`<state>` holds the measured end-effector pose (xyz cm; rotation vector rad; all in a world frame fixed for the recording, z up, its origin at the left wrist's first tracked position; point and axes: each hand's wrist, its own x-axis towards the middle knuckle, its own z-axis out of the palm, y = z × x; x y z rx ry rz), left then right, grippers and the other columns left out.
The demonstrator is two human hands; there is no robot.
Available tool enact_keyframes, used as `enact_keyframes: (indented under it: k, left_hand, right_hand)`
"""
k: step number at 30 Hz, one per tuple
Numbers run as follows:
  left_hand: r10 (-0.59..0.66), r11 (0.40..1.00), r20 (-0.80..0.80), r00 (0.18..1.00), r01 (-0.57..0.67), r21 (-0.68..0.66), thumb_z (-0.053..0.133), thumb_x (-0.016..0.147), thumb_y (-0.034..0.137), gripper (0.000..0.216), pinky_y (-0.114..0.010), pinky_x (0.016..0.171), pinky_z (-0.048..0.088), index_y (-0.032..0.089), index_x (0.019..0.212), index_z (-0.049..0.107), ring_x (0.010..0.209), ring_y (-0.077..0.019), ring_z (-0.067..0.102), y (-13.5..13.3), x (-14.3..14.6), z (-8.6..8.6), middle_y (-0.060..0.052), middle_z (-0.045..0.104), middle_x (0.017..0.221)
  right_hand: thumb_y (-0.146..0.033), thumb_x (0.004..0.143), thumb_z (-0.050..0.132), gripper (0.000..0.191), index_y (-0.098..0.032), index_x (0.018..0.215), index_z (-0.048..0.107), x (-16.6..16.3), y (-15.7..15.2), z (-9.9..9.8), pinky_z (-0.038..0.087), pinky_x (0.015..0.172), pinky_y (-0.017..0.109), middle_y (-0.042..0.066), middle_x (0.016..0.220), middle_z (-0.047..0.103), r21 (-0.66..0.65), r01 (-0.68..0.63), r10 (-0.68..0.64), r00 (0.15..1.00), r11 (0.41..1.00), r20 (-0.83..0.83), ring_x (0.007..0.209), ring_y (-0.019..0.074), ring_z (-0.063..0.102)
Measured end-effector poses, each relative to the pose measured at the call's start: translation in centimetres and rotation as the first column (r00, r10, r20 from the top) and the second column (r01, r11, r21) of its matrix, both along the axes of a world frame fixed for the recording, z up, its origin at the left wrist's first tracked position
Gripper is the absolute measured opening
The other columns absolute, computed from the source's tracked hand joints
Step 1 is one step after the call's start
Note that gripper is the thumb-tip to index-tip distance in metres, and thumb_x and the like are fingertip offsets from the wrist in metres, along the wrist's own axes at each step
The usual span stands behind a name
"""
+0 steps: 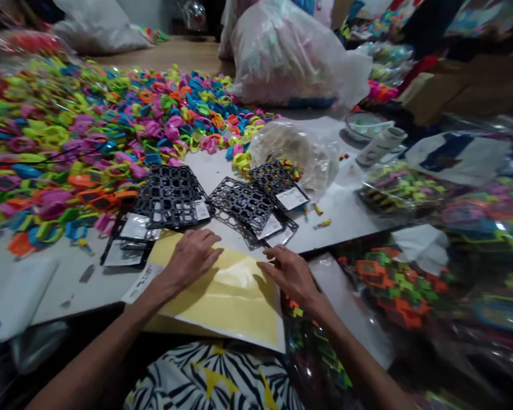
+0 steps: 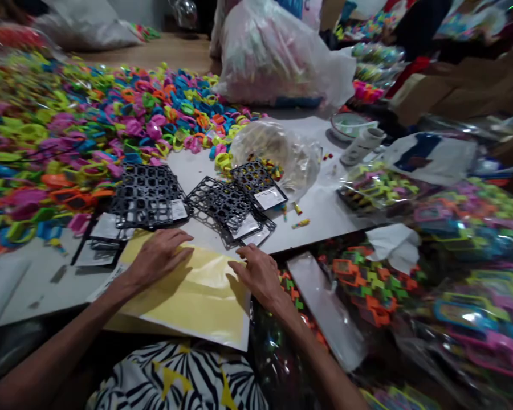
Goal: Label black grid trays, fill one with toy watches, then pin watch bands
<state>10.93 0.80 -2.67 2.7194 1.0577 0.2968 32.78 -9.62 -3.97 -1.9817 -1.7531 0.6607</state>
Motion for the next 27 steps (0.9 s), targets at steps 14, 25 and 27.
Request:
enact_keyframes:
  k: [14,25,27]
  left_hand:
    - [0.803,0.504,0.045,0.594,-0.636,-0.585,0.058,0.068,0.047,0.042,-0.024,0.053,0.039,0.013,0.093,0.065,0.060,-0.0164,0.056,-2.1,-11.6,-2.7,-0.001,0.061,0.064]
    - [0.734,0.547,0.222,0.642,-0.366,-0.753,0.058,0.066,0.041,0.029,-0.022,0.051,0.038,0.013,0.069,0.063,0.054,-0.0116,0.050,-1.3,-10.8,-2.2,0.000,0.059,0.060]
    - [0.742,0.528,0.236,0.628,-0.330,-0.782,0.060,0.064,0.042,0.029,-0.021,0.049,0.036,0.013,0.061,0.060,0.051,-0.0104,0.047,-1.3,-10.5,-1.8,0.001,0.055,0.055]
  right_hand:
    - [-0.011,0.073,0.063,0.018,-0.015,0.090,0.066,-12.0,7.7,1.4,0.041,0.062,0.024,0.003,0.087,0.064,0.147,-0.421,0.446,0.835,0.895,-0.323,0.063,0.0110,0.056]
    - [-0.014,0.076,0.060,0.017,-0.018,0.092,0.066,-15.1,6.9,-0.4,0.041,0.062,0.022,0.002,0.085,0.061,0.226,-0.380,0.426,0.879,0.897,-0.214,0.066,0.0118,0.055]
    - [-0.014,0.075,0.060,0.018,-0.018,0.092,0.066,-15.3,6.7,-0.2,0.040,0.061,0.022,0.002,0.086,0.060,0.229,-0.377,0.421,0.887,0.897,-0.188,0.067,0.0120,0.055]
